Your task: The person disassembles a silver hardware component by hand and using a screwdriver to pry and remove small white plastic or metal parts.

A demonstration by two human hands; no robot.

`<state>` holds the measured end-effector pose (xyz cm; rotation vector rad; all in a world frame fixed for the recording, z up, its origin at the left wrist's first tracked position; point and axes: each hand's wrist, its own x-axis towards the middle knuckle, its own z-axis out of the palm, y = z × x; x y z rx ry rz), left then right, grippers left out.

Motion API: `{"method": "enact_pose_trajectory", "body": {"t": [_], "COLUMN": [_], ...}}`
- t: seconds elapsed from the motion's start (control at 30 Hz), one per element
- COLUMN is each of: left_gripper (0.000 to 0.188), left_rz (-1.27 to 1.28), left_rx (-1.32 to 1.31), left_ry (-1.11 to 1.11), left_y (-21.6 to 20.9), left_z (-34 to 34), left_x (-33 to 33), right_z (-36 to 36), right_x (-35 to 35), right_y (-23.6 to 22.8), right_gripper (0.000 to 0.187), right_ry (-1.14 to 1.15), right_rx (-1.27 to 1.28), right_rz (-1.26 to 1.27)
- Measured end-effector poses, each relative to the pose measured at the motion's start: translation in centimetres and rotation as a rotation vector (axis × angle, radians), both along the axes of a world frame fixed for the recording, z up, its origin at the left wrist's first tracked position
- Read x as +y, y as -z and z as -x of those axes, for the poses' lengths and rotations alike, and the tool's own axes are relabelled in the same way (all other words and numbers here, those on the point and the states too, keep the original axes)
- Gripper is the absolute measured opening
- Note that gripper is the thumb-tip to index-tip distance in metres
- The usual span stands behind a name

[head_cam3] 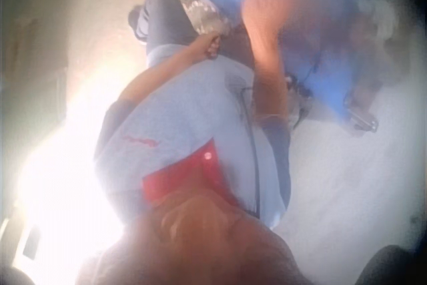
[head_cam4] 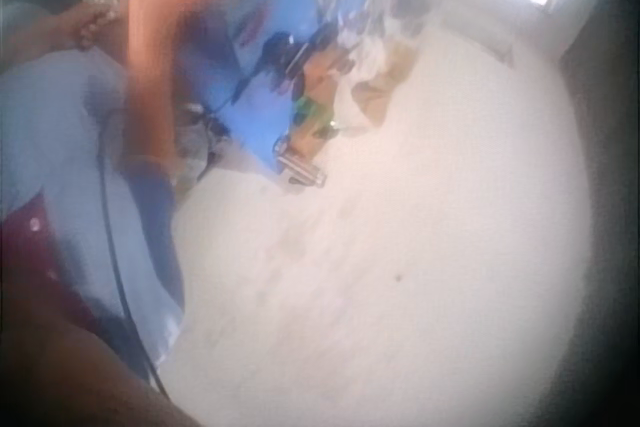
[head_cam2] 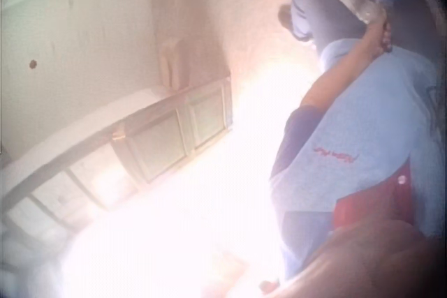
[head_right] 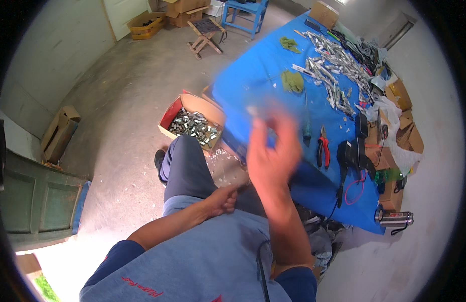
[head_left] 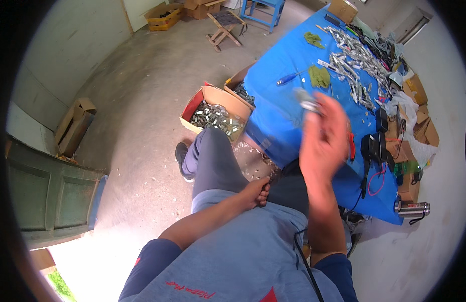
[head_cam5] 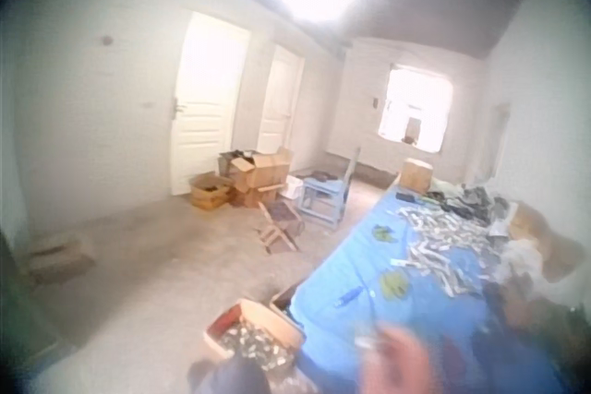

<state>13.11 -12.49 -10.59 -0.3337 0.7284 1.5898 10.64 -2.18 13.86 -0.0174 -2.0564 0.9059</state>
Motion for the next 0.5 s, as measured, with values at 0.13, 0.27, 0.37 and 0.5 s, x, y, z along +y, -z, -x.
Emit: {"method": "enact_pose_trajectory", "body": {"t": [0.13, 0.27, 0.37, 0.5], "left_gripper": [0.039, 0.038, 0.037, 0.036], "left_rz": [-0.026, -0.038, -0.053, -0.052], "left_rx": [-0.038, -0.070, -0.054, -0.052], "left_ry": [-0.049, -0.078, -0.061, -0.053], "left_y": [0.9, 0.3, 1.0, 0.8], "left_z": [0.3, 0.8, 0.7, 0.6], "left_x": [-0.3, -1.2, -1.1, -0.7], "right_z": [3.8, 0.4, -3.2, -9.2], "right_x": [1.3, 3.9, 5.9, 11.0], "right_y": [4.9, 10.3, 13.0, 18.4], "right_gripper": [0.026, 0.015, 0.021, 0.029], "right_ry": [-0.098, -0.027, 0.061, 0.328], "right_rx": [-0.207, -0.347, -0.505, -0.870], "right_rz": [0.325, 0.249, 0.298, 0.205]}}
